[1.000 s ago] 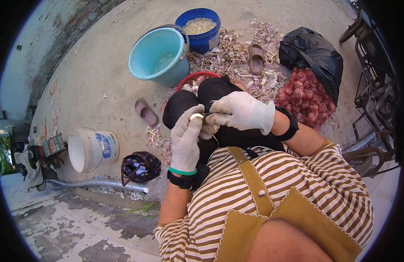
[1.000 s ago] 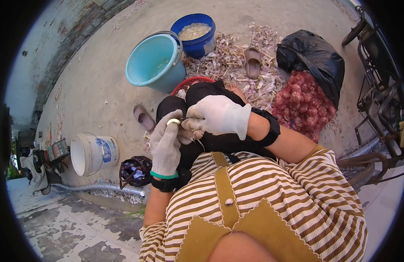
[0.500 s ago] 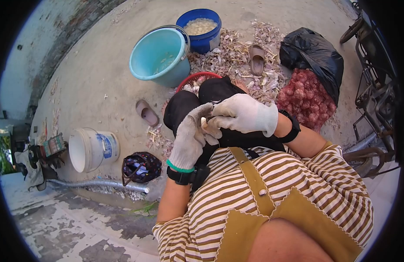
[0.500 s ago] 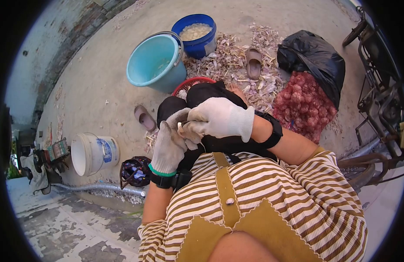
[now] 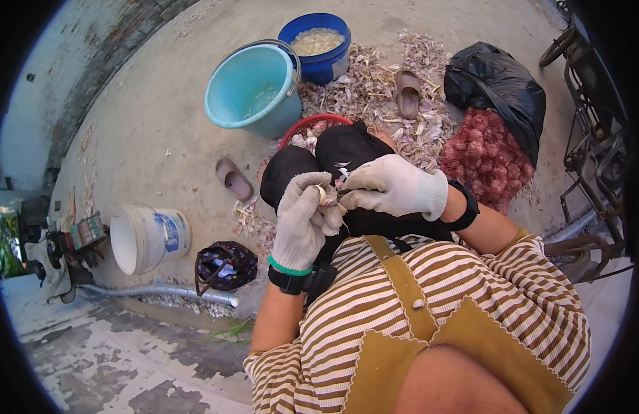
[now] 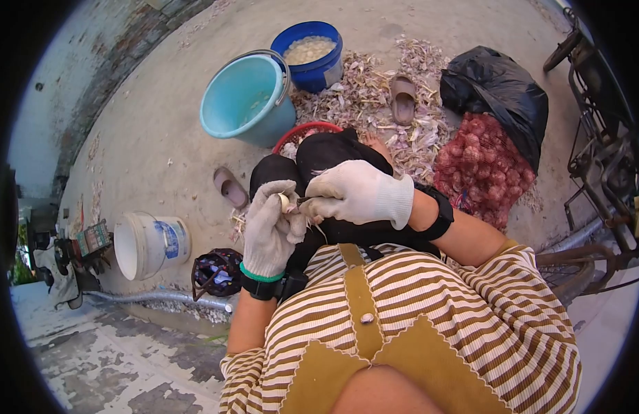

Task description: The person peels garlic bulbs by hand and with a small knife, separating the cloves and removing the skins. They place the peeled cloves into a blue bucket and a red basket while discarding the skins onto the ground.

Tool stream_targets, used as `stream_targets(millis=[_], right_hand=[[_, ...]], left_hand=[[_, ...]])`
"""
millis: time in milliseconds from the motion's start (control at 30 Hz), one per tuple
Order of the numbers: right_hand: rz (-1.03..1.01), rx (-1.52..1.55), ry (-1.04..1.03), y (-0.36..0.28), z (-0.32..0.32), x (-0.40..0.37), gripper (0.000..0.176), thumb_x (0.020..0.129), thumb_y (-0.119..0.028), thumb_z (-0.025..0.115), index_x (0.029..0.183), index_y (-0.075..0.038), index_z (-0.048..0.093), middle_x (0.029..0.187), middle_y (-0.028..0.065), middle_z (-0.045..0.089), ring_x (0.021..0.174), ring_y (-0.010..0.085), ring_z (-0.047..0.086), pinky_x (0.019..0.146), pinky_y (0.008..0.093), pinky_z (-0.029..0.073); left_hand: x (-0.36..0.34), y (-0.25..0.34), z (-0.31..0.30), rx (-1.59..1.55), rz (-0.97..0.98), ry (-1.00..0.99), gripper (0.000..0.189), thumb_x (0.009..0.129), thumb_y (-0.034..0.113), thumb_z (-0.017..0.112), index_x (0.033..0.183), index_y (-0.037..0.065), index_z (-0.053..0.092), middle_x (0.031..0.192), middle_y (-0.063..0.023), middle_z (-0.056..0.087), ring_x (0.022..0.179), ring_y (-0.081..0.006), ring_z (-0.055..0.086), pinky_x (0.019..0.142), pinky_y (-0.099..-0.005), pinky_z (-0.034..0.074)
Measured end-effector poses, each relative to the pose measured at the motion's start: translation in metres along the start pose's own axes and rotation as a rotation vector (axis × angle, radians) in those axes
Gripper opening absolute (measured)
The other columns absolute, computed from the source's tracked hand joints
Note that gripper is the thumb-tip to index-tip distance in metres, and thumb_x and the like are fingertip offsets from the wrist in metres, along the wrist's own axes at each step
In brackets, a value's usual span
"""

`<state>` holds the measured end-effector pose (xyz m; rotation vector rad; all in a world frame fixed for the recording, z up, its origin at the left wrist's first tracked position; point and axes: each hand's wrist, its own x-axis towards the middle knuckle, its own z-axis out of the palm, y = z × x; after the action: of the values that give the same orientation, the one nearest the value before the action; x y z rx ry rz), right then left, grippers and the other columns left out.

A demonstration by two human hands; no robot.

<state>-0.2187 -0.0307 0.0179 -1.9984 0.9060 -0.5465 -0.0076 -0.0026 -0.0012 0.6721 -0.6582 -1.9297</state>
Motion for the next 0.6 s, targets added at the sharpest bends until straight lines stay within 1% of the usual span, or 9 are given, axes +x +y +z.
stream_targets(millis=[67,133,200,233,333,367,467,533,600], right_hand=[[-0.026,0.026,0.02,0.0,-0.002,-0.001,0.023,0.09,-0.025,0.062,0.095,-0.004,0.069,0.079,0.0123,0.065,0.075,0.0269,0.065,0.067,0.0353,0.05],[0.116,0.24,-0.035,-0.006,-0.007,-0.001,0.024,0.092,-0.025,0.062,0.099,-0.003,0.069,0.08,0.0081,0.067,0.071,0.0187,0.063,0.066,0.0314,0.049],[0.178,0.313,-0.054,-0.004,-0.005,-0.003,0.025,0.092,-0.024,0.062,0.1,-0.002,0.069,0.08,0.0062,0.067,0.07,0.015,0.061,0.066,0.0296,0.049],[0.239,0.385,-0.071,-0.003,-0.004,-0.004,0.025,0.093,-0.024,0.062,0.101,-0.001,0.069,0.08,0.0042,0.067,0.069,0.0112,0.058,0.066,0.0277,0.048],[0.31,0.447,-0.043,-0.004,-0.007,-0.006,0.025,0.093,-0.022,0.062,0.099,0.001,0.069,0.076,0.0025,0.065,0.067,0.0082,0.055,0.062,0.0247,0.046],[0.378,0.51,-0.005,0.0,-0.006,-0.009,0.025,0.091,-0.023,0.063,0.098,0.0,0.071,0.072,0.0041,0.064,0.061,0.0081,0.057,0.054,0.0236,0.045],[0.479,0.499,-0.015,0.001,-0.014,-0.016,0.024,0.09,-0.023,0.064,0.097,-0.001,0.071,0.072,0.0039,0.064,0.061,0.0082,0.057,0.053,0.0236,0.045],[0.475,0.501,-0.012,0.007,-0.008,-0.018,0.027,0.091,-0.024,0.064,0.1,0.001,0.069,0.073,0.0022,0.063,0.062,0.0074,0.054,0.056,0.0235,0.044],[0.408,0.399,-0.031,0.011,-0.003,-0.02,0.026,0.091,-0.025,0.064,0.1,-0.001,0.069,0.072,0.0041,0.063,0.062,0.0088,0.055,0.056,0.0254,0.045]], left_hand=[[-0.001,0.003,0.008,-0.025,-0.029,0.02,0.024,0.098,0.014,0.05,0.115,-0.002,0.054,0.087,-0.0098,0.062,0.062,-0.0172,0.061,0.05,-0.0245,0.049],[-0.003,0.003,0.002,0.041,-0.063,0.009,0.023,0.098,0.014,0.049,0.114,-0.001,0.054,0.087,-0.0104,0.062,0.063,-0.0172,0.062,0.05,-0.024,0.05],[-0.003,0.001,-0.001,0.107,-0.097,-0.002,0.021,0.098,0.014,0.049,0.113,0.0,0.054,0.088,-0.0111,0.063,0.064,-0.0172,0.063,0.05,-0.0235,0.05],[-0.002,0.0,-0.001,0.075,-0.06,0.042,0.02,0.099,0.014,0.048,0.112,0.001,0.055,0.088,-0.0113,0.063,0.064,-0.0169,0.064,0.049,-0.0234,0.05],[0.007,0.001,-0.008,0.018,-0.005,0.147,0.019,0.1,0.016,0.047,0.111,0.002,0.055,0.088,-0.0112,0.064,0.065,-0.0166,0.064,0.049,-0.0236,0.051],[0.01,0.002,-0.014,-0.008,0.007,0.212,0.019,0.101,0.016,0.047,0.111,0.002,0.055,0.088,-0.0109,0.064,0.065,-0.0166,0.065,0.049,-0.024,0.051],[0.042,0.024,-0.045,-0.045,0.123,0.245,0.016,0.1,0.015,0.049,0.108,0.003,0.056,0.088,-0.0105,0.064,0.064,-0.0176,0.064,0.05,-0.0248,0.051],[0.079,0.057,-0.074,0.093,0.219,0.277,0.022,0.101,0.023,0.049,0.11,0.004,0.057,0.092,-0.0111,0.062,0.082,-0.0196,0.061,0.061,-0.0274,0.049],[0.1,0.095,-0.029,0.226,0.091,0.627,0.023,0.097,0.023,0.053,0.109,0.004,0.058,0.092,-0.013,0.066,0.075,-0.0211,0.063,0.064,-0.0363,0.05]])
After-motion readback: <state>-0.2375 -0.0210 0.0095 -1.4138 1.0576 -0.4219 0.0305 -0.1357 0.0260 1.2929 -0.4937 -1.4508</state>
